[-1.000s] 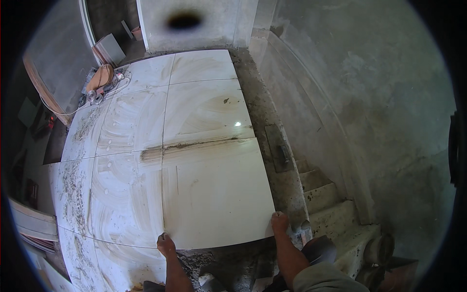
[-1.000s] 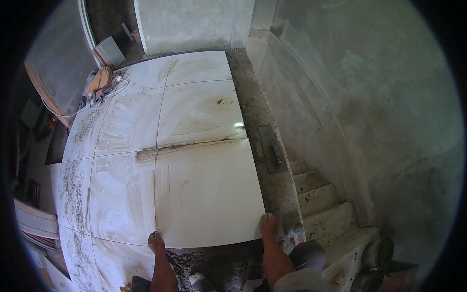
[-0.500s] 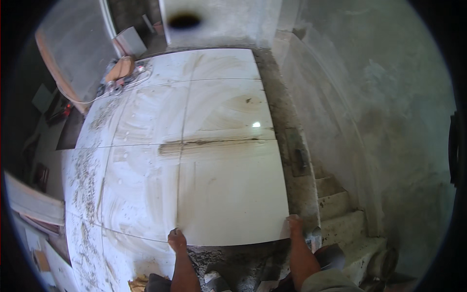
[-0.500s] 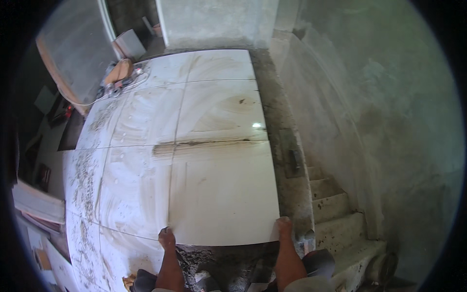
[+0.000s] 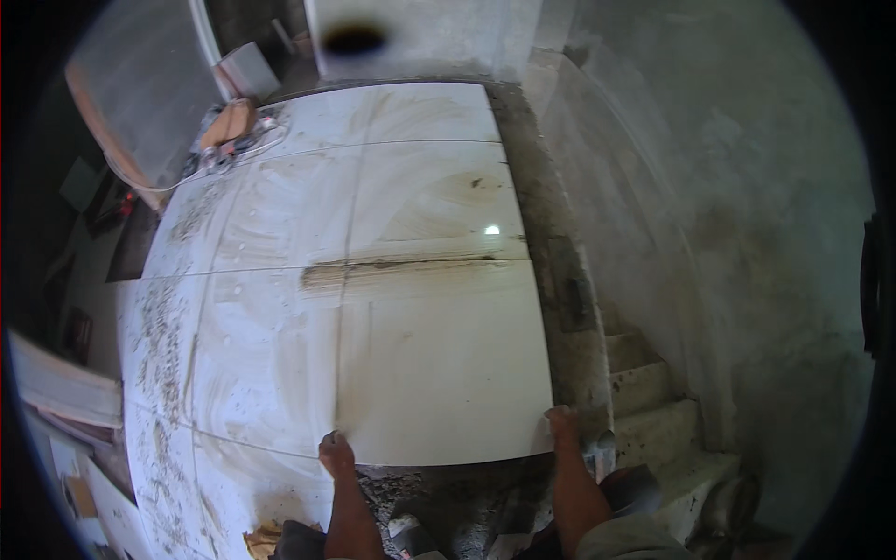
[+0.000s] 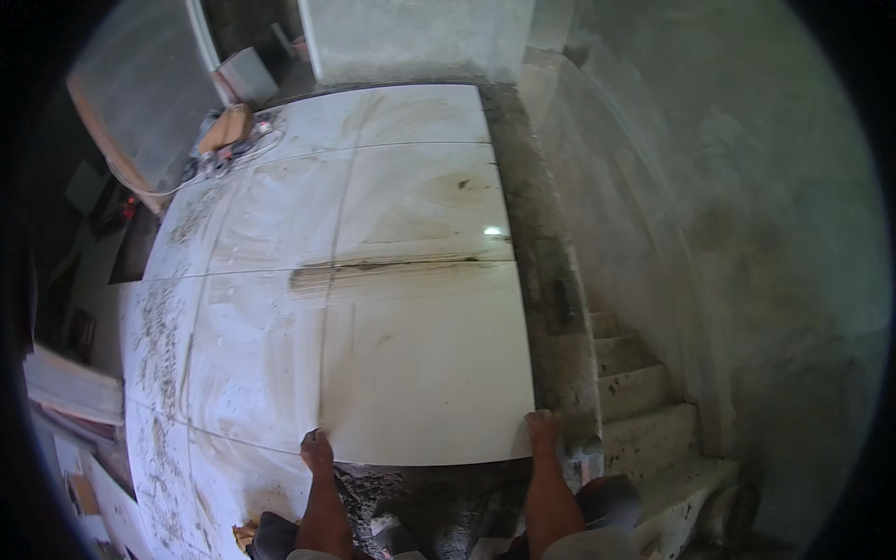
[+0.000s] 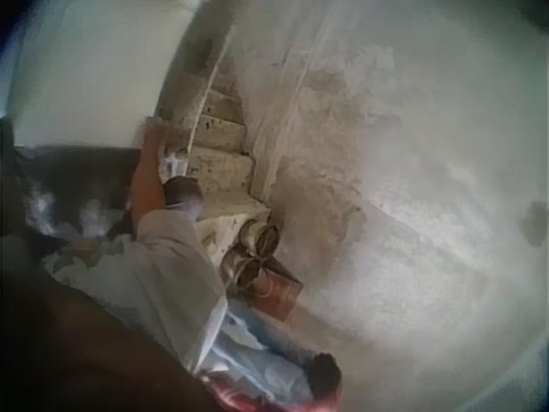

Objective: The person applies mortar to the floor using a trowel, lays a tile onto the surface, taps it with a rubber mallet, and wipes the tiles clean with a sponge.

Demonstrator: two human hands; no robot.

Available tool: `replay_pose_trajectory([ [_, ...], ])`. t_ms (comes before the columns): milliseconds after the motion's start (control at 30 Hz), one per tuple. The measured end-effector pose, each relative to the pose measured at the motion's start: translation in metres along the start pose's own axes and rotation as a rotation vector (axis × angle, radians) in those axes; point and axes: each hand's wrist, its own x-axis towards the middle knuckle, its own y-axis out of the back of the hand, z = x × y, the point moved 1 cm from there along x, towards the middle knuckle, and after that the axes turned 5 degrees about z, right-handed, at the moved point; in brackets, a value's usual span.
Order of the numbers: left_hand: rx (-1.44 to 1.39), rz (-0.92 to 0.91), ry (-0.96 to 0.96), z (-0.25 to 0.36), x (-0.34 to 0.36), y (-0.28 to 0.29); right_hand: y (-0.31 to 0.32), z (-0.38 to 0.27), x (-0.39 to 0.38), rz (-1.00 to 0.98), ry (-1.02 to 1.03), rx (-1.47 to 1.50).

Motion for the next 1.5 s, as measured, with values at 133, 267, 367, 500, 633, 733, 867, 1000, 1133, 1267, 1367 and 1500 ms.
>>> replay_pose_trajectory([
  [133, -0.024, -0.015, 0.002, 0.001, 0.001, -0.002, 0.002, -0.015, 0.001, 0.011, -0.636, 0.449],
  [267, -0.013, -0.025, 0.039, 0.002, 0.0, -0.001, -0.009, -0.017, 0.001, 0.151, -0.428, 0.165],
  [367, -0.013, -0.03, 0.048, 0.003, -0.001, -0.001, -0.023, -0.001, -0.004, 0.056, -0.489, 0.392],
  [500, -0.038, -0.044, 0.09, 0.002, -0.002, -0.001, -0.03, 0.002, -0.004, 0.183, -0.358, 0.217],
  [633, -0.029, 0.007, 0.025, 0.002, -0.003, 0.0, -0.006, -0.021, 0.008, 0.238, -0.216, 0.046],
  [733, -0.072, 0.025, 0.028, 0.005, -0.004, 0.002, 0.018, -0.038, 0.014, 0.082, -0.519, 0.277],
  [867, -0.106, -0.003, 0.099, 0.013, -0.005, 0.009, 0.034, -0.051, 0.024, 0.045, -0.541, 0.277],
  [1000, -0.057, -0.046, 0.146, 0.019, -0.003, 0.015, 0.033, -0.051, 0.025, -0.037, -0.67, 0.289],
  [1133, -0.033, -0.098, 0.185, 0.022, 0.002, 0.016, 0.035, -0.053, 0.027, -0.045, -0.667, 0.31],
  [1267, -0.001, -0.139, 0.197, 0.027, 0.005, 0.016, 0.044, -0.062, 0.029, -0.073, -0.757, 0.428],
  [1367, 0.011, -0.143, 0.239, 0.032, 0.006, 0.018, 0.049, -0.069, 0.03, -0.056, -0.781, 0.457],
  [1500, 0.018, -0.187, 0.257, 0.038, 0.008, 0.021, 0.05, -0.074, 0.031, 0.019, -0.782, 0.47],
])
